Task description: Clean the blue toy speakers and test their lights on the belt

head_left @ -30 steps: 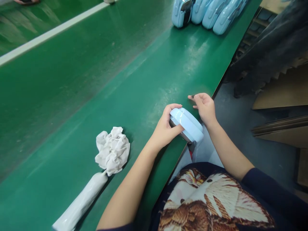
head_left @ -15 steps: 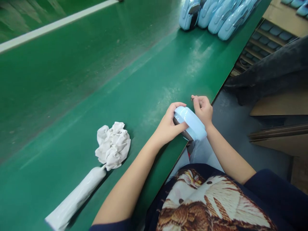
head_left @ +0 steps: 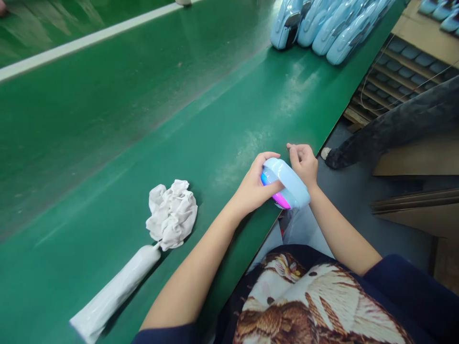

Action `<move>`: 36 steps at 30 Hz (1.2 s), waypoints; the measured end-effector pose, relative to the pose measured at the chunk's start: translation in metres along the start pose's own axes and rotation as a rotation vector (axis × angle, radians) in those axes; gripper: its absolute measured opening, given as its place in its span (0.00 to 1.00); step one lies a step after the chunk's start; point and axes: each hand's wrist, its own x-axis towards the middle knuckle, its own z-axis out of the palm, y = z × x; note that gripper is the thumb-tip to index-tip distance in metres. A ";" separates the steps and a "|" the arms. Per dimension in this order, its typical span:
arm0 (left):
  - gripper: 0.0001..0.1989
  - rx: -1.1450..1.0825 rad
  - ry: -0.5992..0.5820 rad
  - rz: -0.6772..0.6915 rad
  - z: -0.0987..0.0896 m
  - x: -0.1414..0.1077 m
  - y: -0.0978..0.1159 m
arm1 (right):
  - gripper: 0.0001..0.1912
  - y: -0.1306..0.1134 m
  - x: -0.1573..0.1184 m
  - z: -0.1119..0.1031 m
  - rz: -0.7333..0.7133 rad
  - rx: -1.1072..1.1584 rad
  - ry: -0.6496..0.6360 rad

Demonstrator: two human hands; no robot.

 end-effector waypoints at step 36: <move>0.24 0.043 -0.009 -0.014 0.001 0.000 -0.003 | 0.11 0.004 0.001 0.001 -0.011 0.028 0.026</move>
